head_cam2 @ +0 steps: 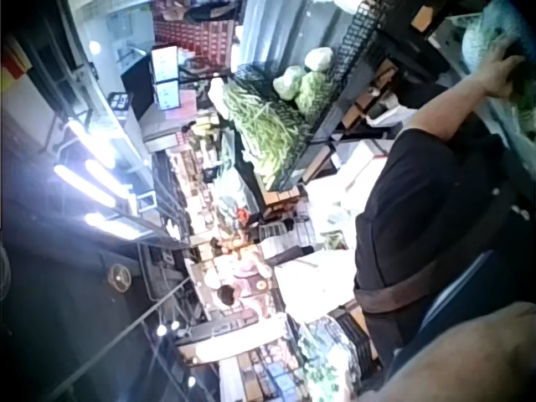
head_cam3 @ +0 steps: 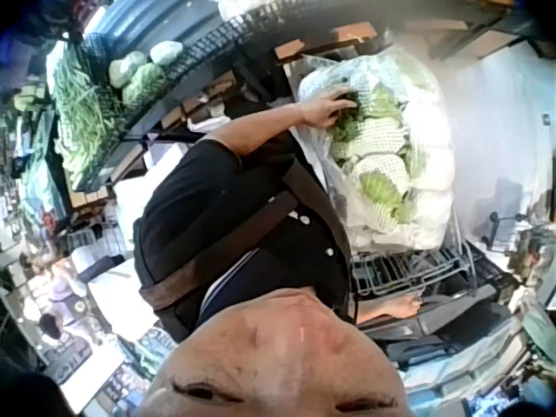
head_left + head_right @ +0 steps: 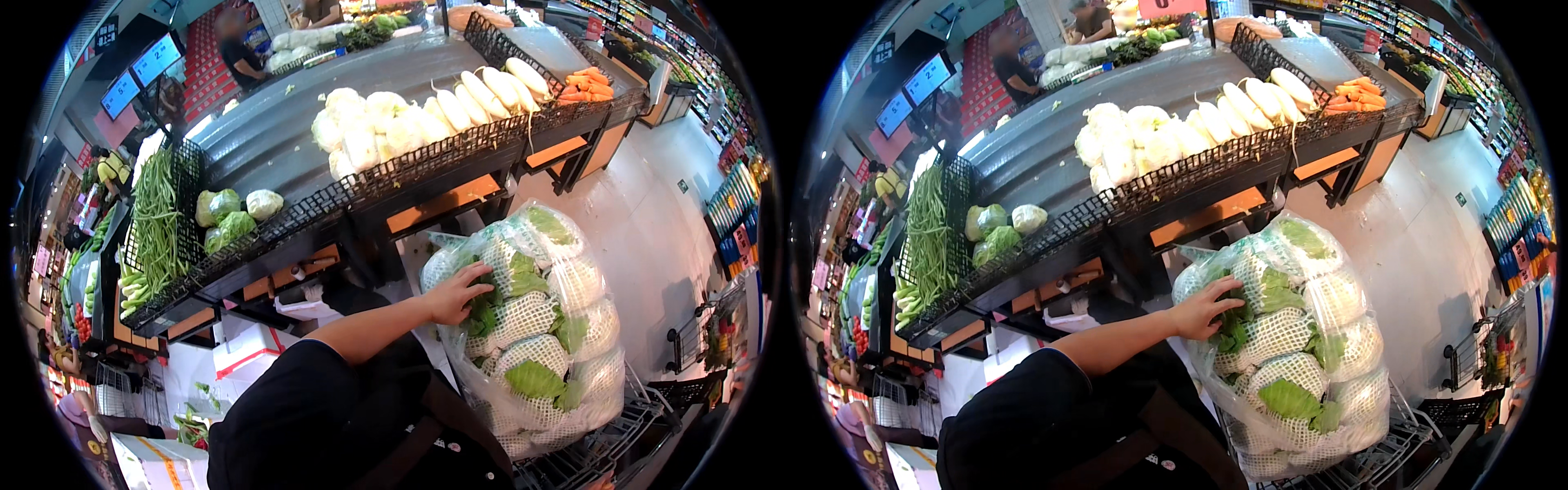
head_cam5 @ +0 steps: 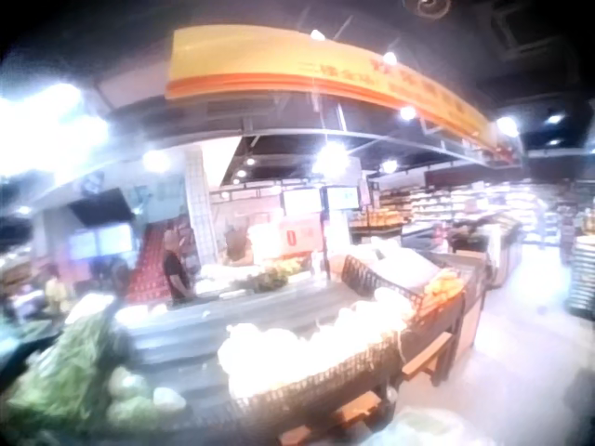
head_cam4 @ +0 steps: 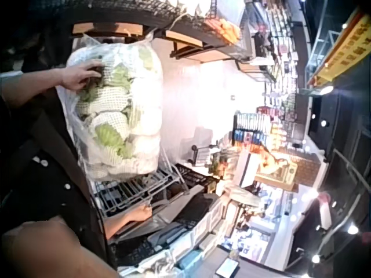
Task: The person removes cabbage from protective netting and places it on a produce display rack, using a knife to trim away loose outer leaves and then applying tape to the cabbage.
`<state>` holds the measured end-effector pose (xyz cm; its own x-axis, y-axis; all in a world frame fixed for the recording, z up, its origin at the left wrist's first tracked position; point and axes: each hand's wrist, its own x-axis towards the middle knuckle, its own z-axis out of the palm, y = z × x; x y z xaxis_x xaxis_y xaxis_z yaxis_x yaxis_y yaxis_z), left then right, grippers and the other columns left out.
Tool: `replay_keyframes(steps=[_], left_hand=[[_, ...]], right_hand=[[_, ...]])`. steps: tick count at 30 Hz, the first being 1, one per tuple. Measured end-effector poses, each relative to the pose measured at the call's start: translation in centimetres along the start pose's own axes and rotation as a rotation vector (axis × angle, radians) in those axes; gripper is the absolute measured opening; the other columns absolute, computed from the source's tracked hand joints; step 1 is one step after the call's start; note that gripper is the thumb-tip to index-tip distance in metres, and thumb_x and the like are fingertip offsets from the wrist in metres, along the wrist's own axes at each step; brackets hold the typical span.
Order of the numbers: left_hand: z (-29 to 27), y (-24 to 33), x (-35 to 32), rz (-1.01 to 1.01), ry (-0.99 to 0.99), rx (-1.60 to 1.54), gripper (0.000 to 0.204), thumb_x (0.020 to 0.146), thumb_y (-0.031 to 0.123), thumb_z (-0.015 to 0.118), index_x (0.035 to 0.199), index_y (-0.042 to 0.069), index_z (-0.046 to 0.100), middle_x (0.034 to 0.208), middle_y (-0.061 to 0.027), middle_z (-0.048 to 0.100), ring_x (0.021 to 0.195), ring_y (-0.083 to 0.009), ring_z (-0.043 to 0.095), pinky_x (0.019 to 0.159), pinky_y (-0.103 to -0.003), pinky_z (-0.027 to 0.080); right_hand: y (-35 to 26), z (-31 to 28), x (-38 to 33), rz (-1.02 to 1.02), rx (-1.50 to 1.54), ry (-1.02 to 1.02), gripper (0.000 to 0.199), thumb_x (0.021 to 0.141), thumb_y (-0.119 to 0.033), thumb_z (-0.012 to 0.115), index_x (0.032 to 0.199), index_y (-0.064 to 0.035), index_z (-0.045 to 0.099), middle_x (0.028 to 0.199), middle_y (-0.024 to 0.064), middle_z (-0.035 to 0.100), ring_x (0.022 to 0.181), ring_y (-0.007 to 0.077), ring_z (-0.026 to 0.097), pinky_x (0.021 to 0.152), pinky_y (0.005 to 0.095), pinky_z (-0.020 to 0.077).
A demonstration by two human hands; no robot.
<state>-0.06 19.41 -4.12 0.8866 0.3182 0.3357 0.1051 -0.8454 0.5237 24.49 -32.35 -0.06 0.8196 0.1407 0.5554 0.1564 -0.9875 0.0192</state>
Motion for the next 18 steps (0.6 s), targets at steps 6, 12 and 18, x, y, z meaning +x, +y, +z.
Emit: replay_keyframes(steps=[6, 12, 18], left_hand=[[0.8, -0.8, -0.1, 0.079, 0.125, -0.074, 0.064, 0.063, -0.004, 0.062, 0.123, 0.010, 0.046, 0.141, -0.0177, 0.030, 0.135, -0.0425, 0.028, 0.106, -0.047, 0.032], [1.2, -1.2, -0.5, 0.026, 0.168, -0.181, 0.055, 0.061, -0.002, 0.065, 0.115, 0.002, 0.057, 0.142, -0.0206, 0.032, 0.136, -0.0418, 0.026, 0.107, -0.046, 0.034], [1.8, -1.1, -0.7, 0.057, 0.297, -0.193, 0.049, 0.061, -0.006, 0.062, 0.109, 0.000, 0.057, 0.137, -0.0206, 0.036, 0.134, -0.0419, 0.031, 0.103, -0.047, 0.039]], right_hand=[[5.8, 0.7, -1.7, -0.284, -0.347, 0.197, 0.031, 0.094, -0.027, 0.045, 0.104, -0.0051, 0.064, 0.085, 0.0167, 0.064, 0.076, 0.0361, 0.061, 0.074, 0.0493, 0.0468], [6.3, 2.1, -0.2, 0.023, -0.245, 0.000, 0.029, 0.092, -0.028, 0.048, 0.101, -0.0061, 0.065, 0.093, 0.0158, 0.066, 0.082, 0.0330, 0.063, 0.076, 0.0473, 0.0481], [7.1, 3.5, 2.1, -0.005, -0.132, -0.087, 0.030, 0.091, -0.030, 0.050, 0.105, -0.0071, 0.064, 0.093, 0.0153, 0.067, 0.081, 0.0324, 0.064, 0.074, 0.0464, 0.0493]])
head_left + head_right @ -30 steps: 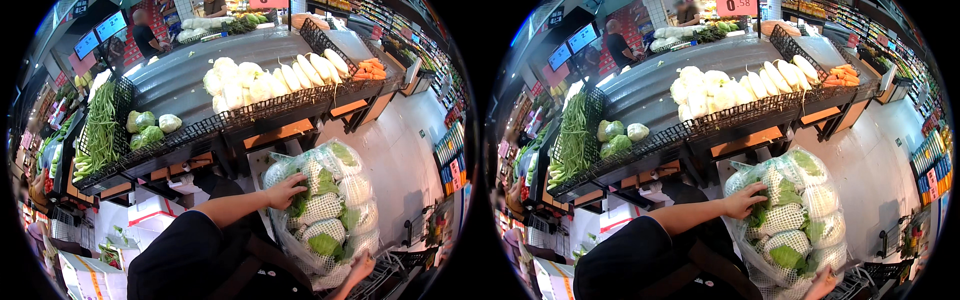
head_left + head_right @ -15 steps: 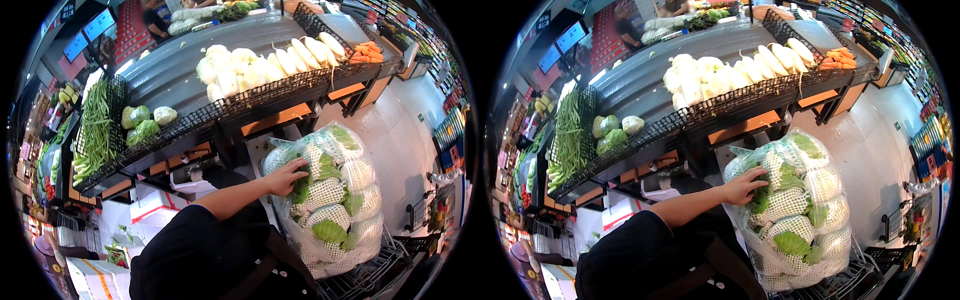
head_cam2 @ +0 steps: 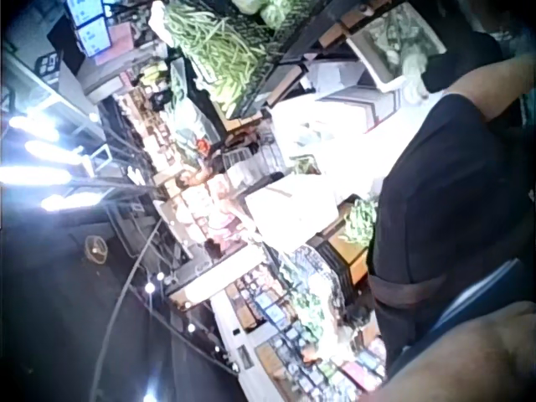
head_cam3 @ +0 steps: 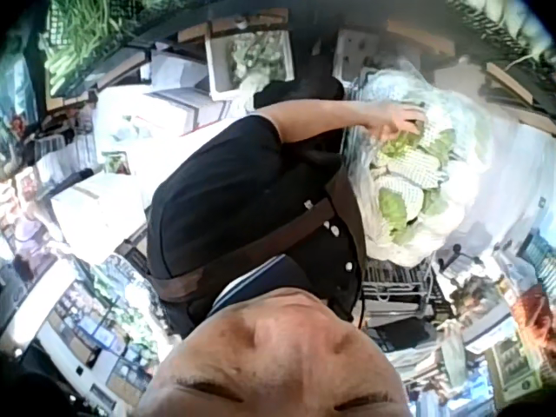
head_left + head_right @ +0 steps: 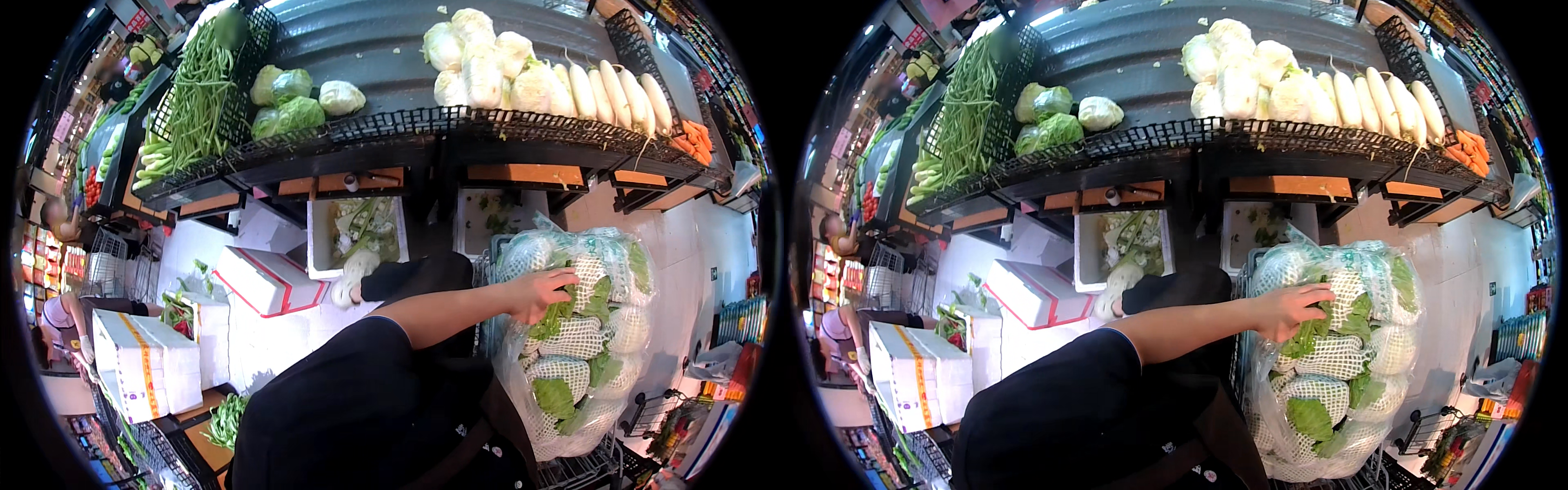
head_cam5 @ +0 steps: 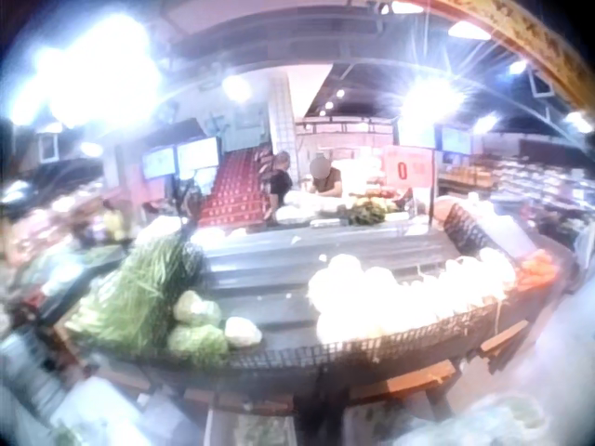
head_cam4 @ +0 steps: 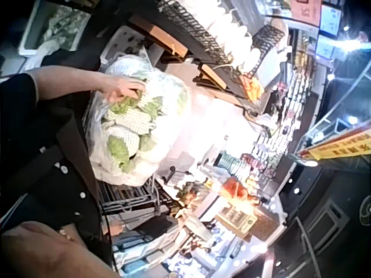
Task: The person removes cabbage from protective netting and places it on a produce display rack, using a knife to trim away loose outer leaves and then applying tape to the cabbage.
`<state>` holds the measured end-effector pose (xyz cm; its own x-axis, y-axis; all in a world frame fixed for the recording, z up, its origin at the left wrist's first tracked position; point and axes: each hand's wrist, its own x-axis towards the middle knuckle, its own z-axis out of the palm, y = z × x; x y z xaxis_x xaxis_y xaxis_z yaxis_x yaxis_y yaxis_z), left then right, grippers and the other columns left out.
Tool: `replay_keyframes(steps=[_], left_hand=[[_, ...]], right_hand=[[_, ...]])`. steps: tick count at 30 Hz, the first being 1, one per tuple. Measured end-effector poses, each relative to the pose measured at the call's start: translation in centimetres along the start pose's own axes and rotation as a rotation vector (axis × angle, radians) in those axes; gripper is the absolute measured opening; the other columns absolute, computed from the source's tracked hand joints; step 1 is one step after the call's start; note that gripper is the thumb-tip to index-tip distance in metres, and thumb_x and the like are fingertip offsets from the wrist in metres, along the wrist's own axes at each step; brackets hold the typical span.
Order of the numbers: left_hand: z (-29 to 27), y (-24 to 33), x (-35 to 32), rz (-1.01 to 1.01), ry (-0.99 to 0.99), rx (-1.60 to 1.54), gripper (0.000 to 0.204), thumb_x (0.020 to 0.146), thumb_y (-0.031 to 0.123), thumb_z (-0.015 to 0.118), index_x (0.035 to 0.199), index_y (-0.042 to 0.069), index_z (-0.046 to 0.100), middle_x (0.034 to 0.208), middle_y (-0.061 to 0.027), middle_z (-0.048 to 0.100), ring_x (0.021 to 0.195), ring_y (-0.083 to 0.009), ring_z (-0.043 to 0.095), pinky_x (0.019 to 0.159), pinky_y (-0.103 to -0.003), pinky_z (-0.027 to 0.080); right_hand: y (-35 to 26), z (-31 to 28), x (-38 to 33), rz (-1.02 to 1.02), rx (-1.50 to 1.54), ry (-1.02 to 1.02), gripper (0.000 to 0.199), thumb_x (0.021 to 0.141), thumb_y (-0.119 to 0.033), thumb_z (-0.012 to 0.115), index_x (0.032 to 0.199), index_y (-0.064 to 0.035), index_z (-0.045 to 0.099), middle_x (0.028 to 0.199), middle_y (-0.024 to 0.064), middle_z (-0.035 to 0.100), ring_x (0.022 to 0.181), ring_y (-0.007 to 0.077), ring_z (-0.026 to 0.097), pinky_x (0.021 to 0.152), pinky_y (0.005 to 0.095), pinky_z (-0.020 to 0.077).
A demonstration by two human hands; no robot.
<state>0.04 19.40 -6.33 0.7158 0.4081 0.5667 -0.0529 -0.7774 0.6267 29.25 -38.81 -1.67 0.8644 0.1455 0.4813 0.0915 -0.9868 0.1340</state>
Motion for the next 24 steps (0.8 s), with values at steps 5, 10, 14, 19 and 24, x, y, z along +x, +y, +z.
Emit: replay_keyframes(steps=[5, 10, 14, 19, 24], left_hand=[[-0.2, 1.2, 0.3, -0.059, 0.018, 0.003, 0.046, 0.064, -0.002, 0.061, 0.110, 0.001, 0.056, 0.131, -0.0200, 0.041, 0.132, -0.0404, 0.035, 0.102, -0.048, 0.040], [-1.3, 1.0, 0.5, -0.236, 0.358, 0.342, 0.043, 0.073, 0.011, 0.062, 0.115, 0.004, 0.056, 0.126, -0.0183, 0.048, 0.129, -0.0390, 0.038, 0.100, -0.051, 0.038], [-2.8, -2.8, 0.6, -0.783, 0.263, 0.605, 0.051, 0.086, 0.033, 0.058, 0.127, 0.003, 0.051, 0.134, -0.0201, 0.045, 0.127, -0.0399, 0.040, 0.102, -0.050, 0.035], [-2.1, -3.5, -1.1, -0.837, -0.007, -0.170, 0.064, 0.088, 0.047, 0.053, 0.133, 0.002, 0.045, 0.140, -0.0234, 0.039, 0.127, -0.0428, 0.037, 0.105, -0.049, 0.030], [-0.1, 0.0, -2.5, -0.775, 0.003, -0.001, 0.066, 0.088, 0.045, 0.056, 0.135, 0.001, 0.041, 0.140, -0.0254, 0.038, 0.129, -0.0419, 0.037, 0.108, -0.045, 0.030]], right_hand=[[1.1, 0.6, 1.0, 0.014, 0.045, -0.061, 0.032, 0.090, -0.031, 0.052, 0.108, -0.0080, 0.064, 0.093, 0.0148, 0.067, 0.080, 0.0319, 0.065, 0.073, 0.0457, 0.0502], [1.9, 0.9, 1.3, 0.064, 0.064, -0.099, 0.034, 0.089, -0.033, 0.054, 0.112, -0.0088, 0.063, 0.093, 0.0144, 0.068, 0.079, 0.0313, 0.066, 0.071, 0.0449, 0.0512], [2.9, 1.0, 1.1, 0.111, 0.077, -0.144, 0.037, 0.088, -0.034, 0.055, 0.114, -0.0095, 0.063, 0.093, 0.0141, 0.068, 0.078, 0.0309, 0.066, 0.070, 0.0443, 0.0520], [5.4, 0.1, 1.1, 0.156, 0.072, -0.192, 0.040, 0.087, -0.035, 0.057, 0.118, -0.0104, 0.062, 0.093, 0.0137, 0.069, 0.077, 0.0304, 0.067, 0.069, 0.0436, 0.0529], [7.1, -1.1, 0.8, 0.203, 0.026, -0.241, 0.041, 0.088, -0.037, 0.056, 0.118, -0.0100, 0.062, 0.095, 0.0146, 0.069, 0.079, 0.0318, 0.067, 0.069, 0.0443, 0.0530]])
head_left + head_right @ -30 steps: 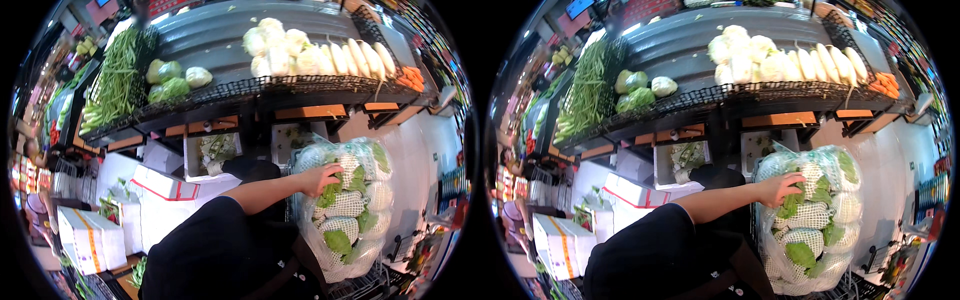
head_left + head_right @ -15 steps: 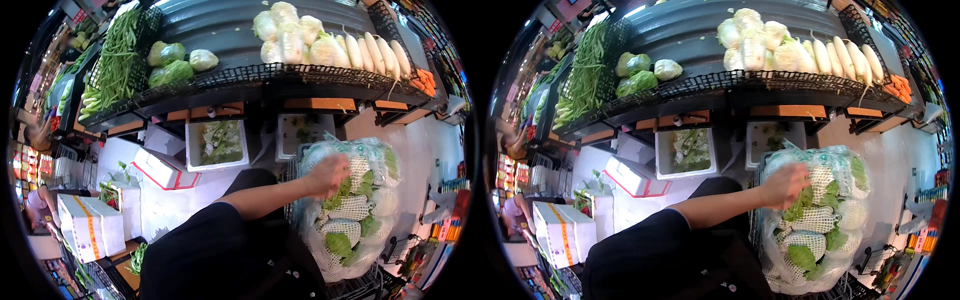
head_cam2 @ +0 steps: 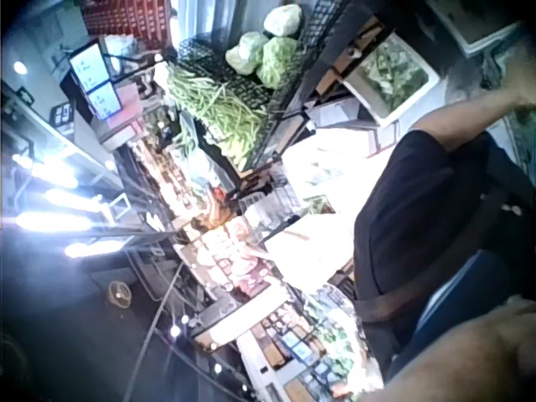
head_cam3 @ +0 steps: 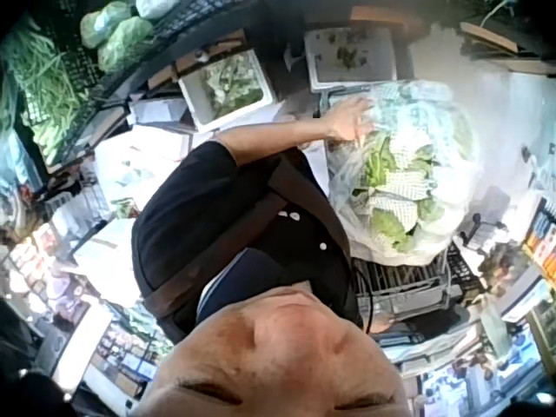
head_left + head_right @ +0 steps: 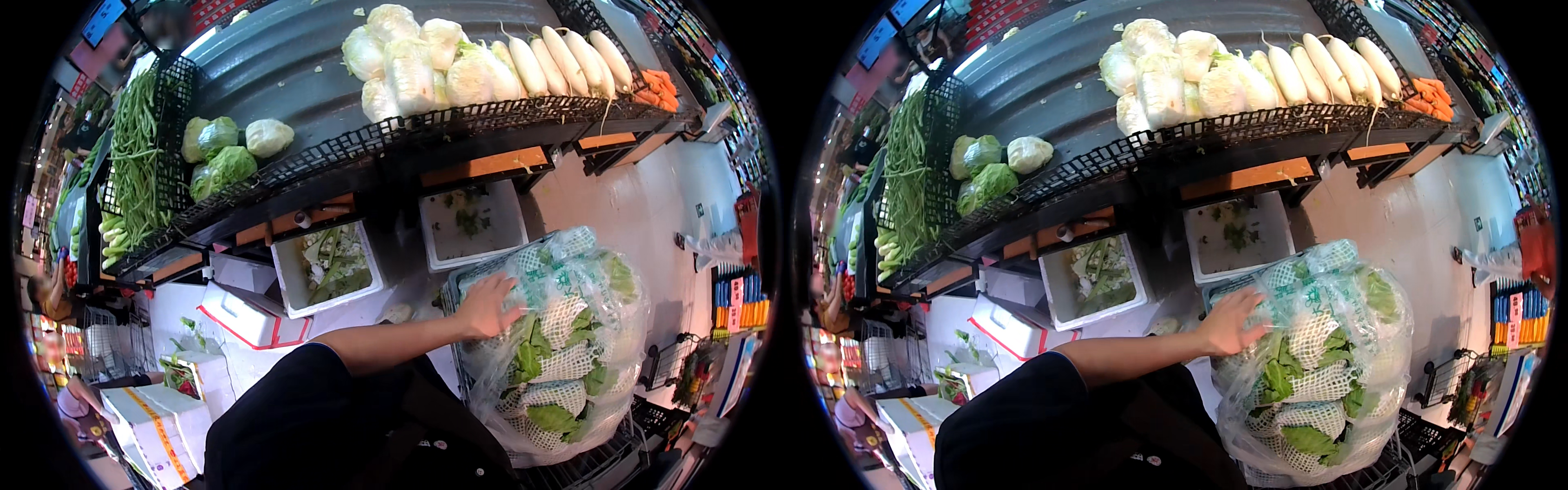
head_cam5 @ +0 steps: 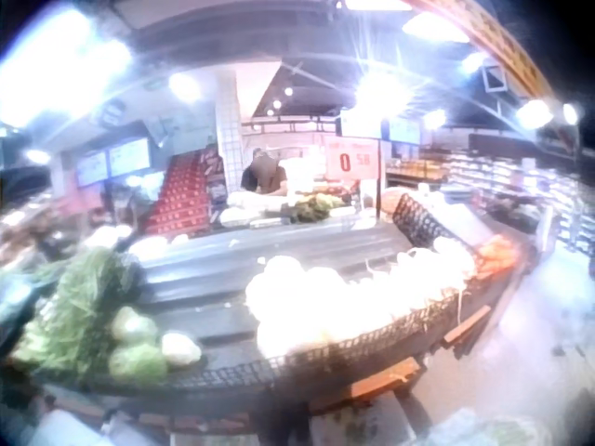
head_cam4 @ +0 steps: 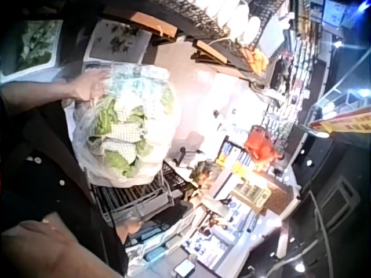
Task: The person removes cabbage from protective netting and places it on a produce display rack, using a knife to trim away loose outer leaves and then applying tape to the cabbage.
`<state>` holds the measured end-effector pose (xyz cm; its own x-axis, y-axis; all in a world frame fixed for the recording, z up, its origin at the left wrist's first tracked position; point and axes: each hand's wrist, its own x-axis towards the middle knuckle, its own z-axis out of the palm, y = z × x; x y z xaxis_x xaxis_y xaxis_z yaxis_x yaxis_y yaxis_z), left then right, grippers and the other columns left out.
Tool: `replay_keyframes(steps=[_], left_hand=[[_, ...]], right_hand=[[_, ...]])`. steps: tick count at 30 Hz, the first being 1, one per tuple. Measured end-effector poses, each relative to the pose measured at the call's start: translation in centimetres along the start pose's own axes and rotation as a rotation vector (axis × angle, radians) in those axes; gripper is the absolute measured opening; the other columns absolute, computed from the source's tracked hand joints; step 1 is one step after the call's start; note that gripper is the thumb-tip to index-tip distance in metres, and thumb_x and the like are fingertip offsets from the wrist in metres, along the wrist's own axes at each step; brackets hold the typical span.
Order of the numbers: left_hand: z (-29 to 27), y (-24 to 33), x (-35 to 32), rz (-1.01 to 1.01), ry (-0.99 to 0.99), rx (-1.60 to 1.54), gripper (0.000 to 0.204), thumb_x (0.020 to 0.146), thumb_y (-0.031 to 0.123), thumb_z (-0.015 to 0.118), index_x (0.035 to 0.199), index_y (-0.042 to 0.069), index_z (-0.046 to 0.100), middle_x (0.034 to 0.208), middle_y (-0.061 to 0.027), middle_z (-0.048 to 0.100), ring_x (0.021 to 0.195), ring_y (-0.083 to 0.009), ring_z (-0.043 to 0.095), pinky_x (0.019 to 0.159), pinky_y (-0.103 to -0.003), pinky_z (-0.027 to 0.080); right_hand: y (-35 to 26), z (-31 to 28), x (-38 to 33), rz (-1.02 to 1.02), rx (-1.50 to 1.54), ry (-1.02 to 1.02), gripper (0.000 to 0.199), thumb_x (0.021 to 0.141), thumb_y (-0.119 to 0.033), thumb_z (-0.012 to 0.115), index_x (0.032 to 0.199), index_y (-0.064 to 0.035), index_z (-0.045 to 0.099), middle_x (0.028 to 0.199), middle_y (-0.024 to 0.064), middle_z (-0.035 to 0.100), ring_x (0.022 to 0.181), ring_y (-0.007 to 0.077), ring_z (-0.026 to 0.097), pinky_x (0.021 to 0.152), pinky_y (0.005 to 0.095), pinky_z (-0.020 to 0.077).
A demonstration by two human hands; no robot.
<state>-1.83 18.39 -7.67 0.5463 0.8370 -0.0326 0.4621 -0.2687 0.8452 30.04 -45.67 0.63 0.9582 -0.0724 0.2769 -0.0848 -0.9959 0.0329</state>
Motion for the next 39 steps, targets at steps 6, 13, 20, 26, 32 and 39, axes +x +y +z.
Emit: replay_keyframes(steps=[6, 13, 20, 26, 32, 39], left_hand=[[0.8, 0.9, 1.5, 0.036, -0.120, 0.020, 0.061, 0.089, 0.042, 0.057, 0.132, 0.000, 0.045, 0.134, -0.0242, 0.046, 0.123, -0.0403, 0.045, 0.103, -0.042, 0.037], [1.9, 0.0, 4.4, 0.027, -0.158, -0.072, 0.055, 0.089, 0.038, 0.057, 0.130, 0.002, 0.048, 0.133, -0.0195, 0.050, 0.123, -0.0346, 0.047, 0.102, -0.040, 0.039], [0.3, 4.6, 3.7, 0.504, 0.173, -0.023, 0.042, 0.082, 0.010, 0.062, 0.120, -0.003, 0.050, 0.128, -0.0233, 0.045, 0.123, -0.0398, 0.039, 0.104, -0.044, 0.032], [3.0, 9.1, 3.7, 0.716, -0.408, -0.050, 0.047, 0.078, 0.005, 0.063, 0.122, -0.003, 0.048, 0.131, -0.0229, 0.042, 0.127, -0.0405, 0.036, 0.106, -0.045, 0.030], [2.7, 9.2, 7.5, 0.431, -0.334, 0.331, 0.068, 0.080, 0.035, 0.063, 0.124, -0.013, 0.042, 0.131, -0.0285, 0.042, 0.130, -0.0416, 0.033, 0.108, -0.046, 0.028], [4.7, 10.7, 12.3, 0.168, -0.607, 0.436, 0.085, 0.074, 0.051, 0.065, 0.128, -0.011, 0.043, 0.136, -0.0269, 0.043, 0.129, -0.0367, 0.038, 0.106, -0.042, 0.031]], right_hand=[[0.2, -0.7, -1.1, 0.123, -0.095, -0.027, 0.041, 0.092, -0.039, 0.048, 0.112, -0.0072, 0.063, 0.099, 0.0181, 0.066, 0.086, 0.0368, 0.064, 0.072, 0.0478, 0.0516], [0.5, 0.0, -3.6, 0.480, -0.227, -0.134, 0.046, 0.098, -0.042, 0.039, 0.106, -0.0040, 0.064, 0.103, 0.0221, 0.063, 0.094, 0.0426, 0.061, 0.075, 0.0519, 0.0500], [0.3, 0.0, -6.0, 0.527, -0.075, 0.015, 0.043, 0.094, -0.039, 0.049, 0.107, 0.0001, 0.063, 0.107, 0.0225, 0.064, 0.095, 0.0421, 0.062, 0.079, 0.0489, 0.0502], [-17.5, 0.3, -10.0, 0.114, 0.876, 0.049, 0.024, 0.084, -0.003, 0.054, 0.106, 0.0033, 0.063, 0.096, 0.0130, 0.067, 0.089, 0.0201, 0.062, 0.083, 0.0331, 0.0476], [-41.5, -0.9, -15.1, -0.303, 1.343, -0.646, 0.044, 0.071, -0.004, 0.055, 0.115, -0.0033, 0.061, 0.101, 0.0085, 0.063, 0.076, 0.0152, 0.056, 0.070, 0.0267, 0.0461], [-49.3, -2.5, -12.8, -0.214, 1.195, -0.991, 0.042, 0.071, -0.009, 0.056, 0.113, -0.0024, 0.053, 0.095, 0.0057, 0.058, 0.081, 0.0161, 0.054, 0.070, 0.0309, 0.0433]])
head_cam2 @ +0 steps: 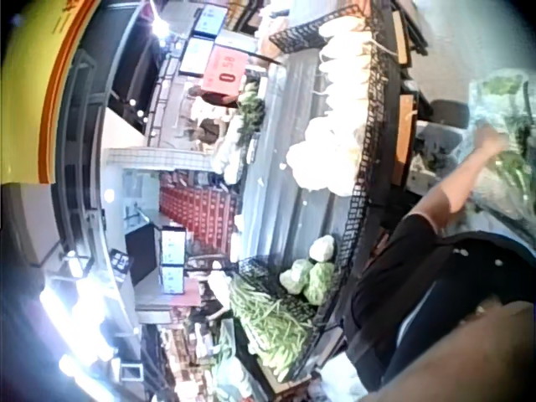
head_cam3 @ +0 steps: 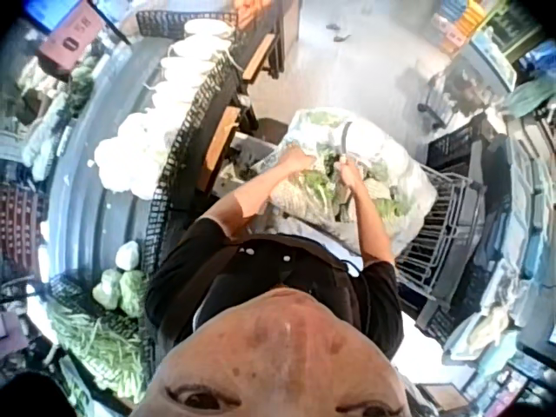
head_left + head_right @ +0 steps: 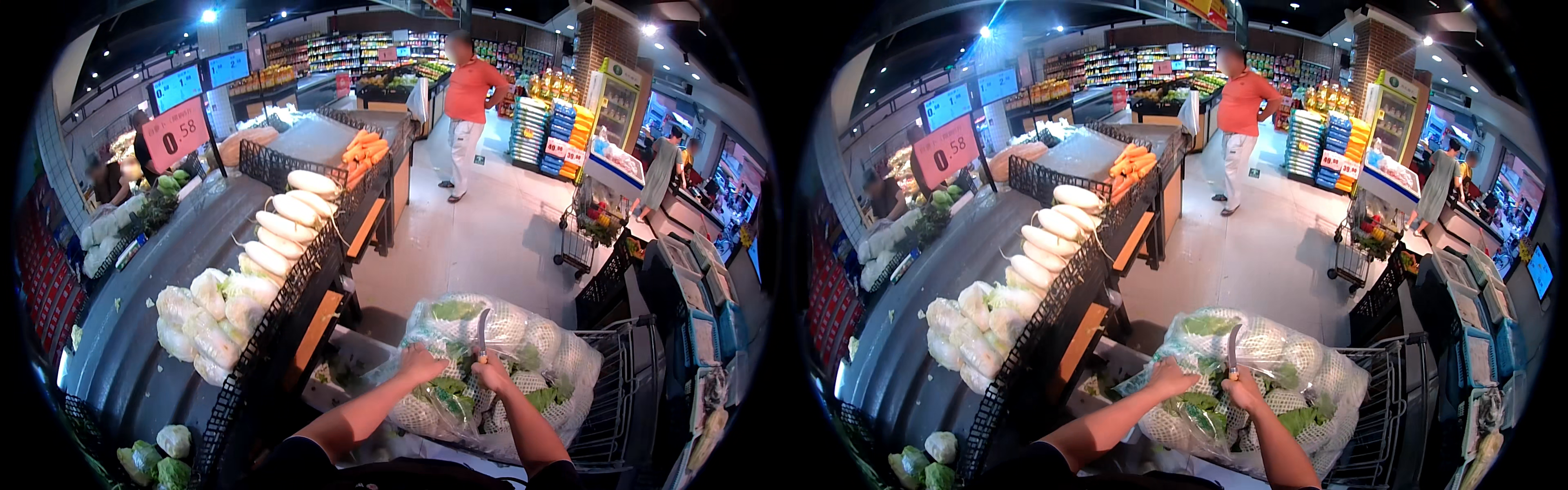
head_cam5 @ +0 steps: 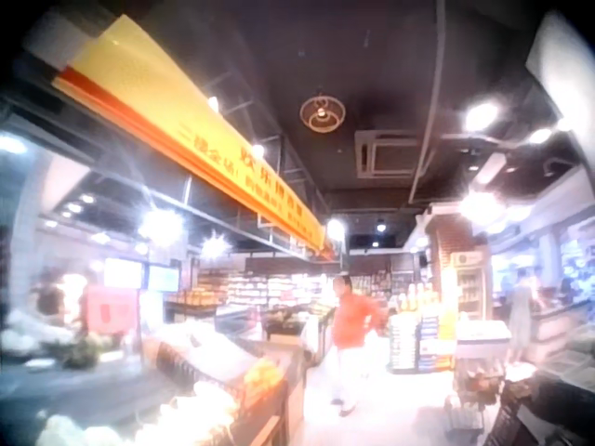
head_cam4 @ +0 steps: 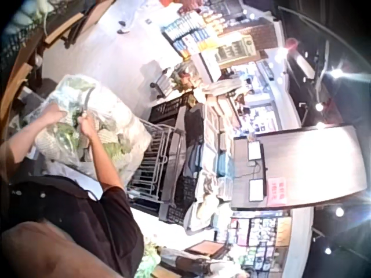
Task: The person removes cabbage from protective netting and places it on a produce display rack, using a knife to trim away loose outer leaves and then applying tape to the cabbage.
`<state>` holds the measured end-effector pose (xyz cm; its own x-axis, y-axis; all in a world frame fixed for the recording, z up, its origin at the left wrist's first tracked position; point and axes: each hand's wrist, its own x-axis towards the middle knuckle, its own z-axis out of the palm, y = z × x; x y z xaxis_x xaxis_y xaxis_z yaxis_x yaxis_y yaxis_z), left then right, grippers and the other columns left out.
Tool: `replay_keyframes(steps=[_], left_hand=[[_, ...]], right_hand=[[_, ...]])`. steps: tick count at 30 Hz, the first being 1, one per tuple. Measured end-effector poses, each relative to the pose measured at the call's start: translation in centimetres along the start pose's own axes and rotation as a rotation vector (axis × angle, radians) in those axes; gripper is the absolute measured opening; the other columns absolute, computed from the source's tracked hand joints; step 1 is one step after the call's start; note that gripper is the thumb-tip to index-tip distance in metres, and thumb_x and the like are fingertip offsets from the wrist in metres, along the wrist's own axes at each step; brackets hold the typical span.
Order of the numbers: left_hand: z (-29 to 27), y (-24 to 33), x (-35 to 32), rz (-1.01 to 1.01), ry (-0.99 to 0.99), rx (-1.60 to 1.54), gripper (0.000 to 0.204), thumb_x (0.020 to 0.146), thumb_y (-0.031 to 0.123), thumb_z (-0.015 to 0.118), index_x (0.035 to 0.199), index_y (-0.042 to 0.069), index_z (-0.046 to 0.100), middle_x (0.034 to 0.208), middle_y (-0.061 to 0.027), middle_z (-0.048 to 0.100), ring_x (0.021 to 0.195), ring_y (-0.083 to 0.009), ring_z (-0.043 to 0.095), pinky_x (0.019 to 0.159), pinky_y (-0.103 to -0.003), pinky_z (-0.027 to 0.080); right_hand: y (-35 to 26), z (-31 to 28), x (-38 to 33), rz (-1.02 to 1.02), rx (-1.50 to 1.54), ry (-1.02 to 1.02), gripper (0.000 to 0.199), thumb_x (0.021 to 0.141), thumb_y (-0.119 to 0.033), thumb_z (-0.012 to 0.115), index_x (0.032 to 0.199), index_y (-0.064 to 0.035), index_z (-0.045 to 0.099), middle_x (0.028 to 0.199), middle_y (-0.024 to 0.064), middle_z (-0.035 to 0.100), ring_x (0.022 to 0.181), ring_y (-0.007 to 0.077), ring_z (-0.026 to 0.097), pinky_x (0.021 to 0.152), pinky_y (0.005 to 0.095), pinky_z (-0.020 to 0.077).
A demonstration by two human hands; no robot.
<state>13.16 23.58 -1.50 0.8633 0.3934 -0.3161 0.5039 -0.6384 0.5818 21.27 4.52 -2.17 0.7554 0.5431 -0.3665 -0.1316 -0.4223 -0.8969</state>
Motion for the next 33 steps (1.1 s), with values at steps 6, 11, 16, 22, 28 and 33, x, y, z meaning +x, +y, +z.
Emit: replay_keyframes(steps=[6, 11, 16, 22, 28, 33], left_hand=[[-0.1, -2.2, 4.7, -0.039, -0.051, -0.391, 0.072, 0.066, 0.056, 0.073, 0.103, -0.005, 0.065, 0.106, -0.0222, 0.066, 0.098, -0.0339, 0.064, 0.084, -0.040, 0.047], [-0.6, -5.3, 3.0, 0.031, -0.040, -0.818, 0.045, 0.073, 0.039, 0.076, 0.094, 0.000, 0.070, 0.081, -0.0066, 0.067, 0.079, -0.0140, 0.062, 0.074, -0.026, 0.046], [-0.5, -5.8, -0.4, 0.243, -0.094, -0.856, 0.051, 0.076, 0.032, 0.077, 0.116, 0.006, 0.060, 0.117, -0.0085, 0.059, 0.109, -0.0176, 0.053, 0.092, -0.031, 0.041], [-0.9, -4.1, -5.0, 0.275, -0.225, -0.875, 0.067, 0.067, 0.019, 0.084, 0.116, 0.009, 0.040, 0.116, -0.0082, 0.049, 0.111, -0.0189, 0.045, 0.095, -0.033, 0.039], [0.0, -4.6, -13.8, 0.601, 0.165, -0.576, 0.076, 0.066, 0.028, 0.082, 0.124, 0.005, 0.039, 0.141, -0.0201, 0.034, 0.136, -0.0367, 0.027, 0.109, -0.049, 0.024], [0.6, -3.6, -15.5, 0.501, 0.181, -0.275, 0.095, 0.063, 0.033, 0.085, 0.138, 0.006, 0.033, 0.149, -0.0243, 0.017, 0.140, -0.0475, 0.007, 0.112, -0.054, 0.018]], right_hand=[[-1.2, 0.8, 0.9, 0.082, -0.060, 0.124, 0.030, 0.070, -0.010, 0.056, 0.097, 0.0021, 0.061, 0.064, 0.0030, 0.051, 0.056, 0.0135, 0.046, 0.051, 0.0303, 0.0375], [2.8, 1.4, -0.4, -0.036, 0.298, 0.230, 0.052, 0.070, -0.007, 0.053, 0.120, 0.0076, 0.058, 0.066, 0.0034, 0.055, 0.048, 0.0102, 0.045, 0.045, 0.0251, 0.0336], [9.1, 3.4, -0.8, -0.404, 0.227, 0.381, 0.047, 0.071, -0.008, 0.052, 0.115, 0.0060, 0.062, 0.066, 0.0013, 0.055, 0.047, 0.0078, 0.041, 0.045, 0.0230, 0.0325], [8.8, 4.2, -5.8, -0.249, 0.442, 0.436, 0.044, 0.068, -0.009, 0.051, 0.108, 0.0062, 0.063, 0.083, 0.0094, 0.064, 0.054, 0.0100, 0.048, 0.044, 0.0218, 0.0352], [5.9, 4.6, -11.7, 0.052, 0.942, 0.461, 0.030, 0.062, -0.011, 0.051, 0.090, 0.0004, 0.055, 0.082, 0.0064, 0.054, 0.058, 0.0158, 0.045, 0.049, 0.0316, 0.0430], [5.8, 3.0, -9.9, 0.079, 0.819, 0.256, 0.055, 0.061, -0.013, 0.051, 0.114, 0.0033, 0.054, 0.099, 0.0087, 0.058, 0.083, 0.0188, 0.054, 0.075, 0.0307, 0.0463]])
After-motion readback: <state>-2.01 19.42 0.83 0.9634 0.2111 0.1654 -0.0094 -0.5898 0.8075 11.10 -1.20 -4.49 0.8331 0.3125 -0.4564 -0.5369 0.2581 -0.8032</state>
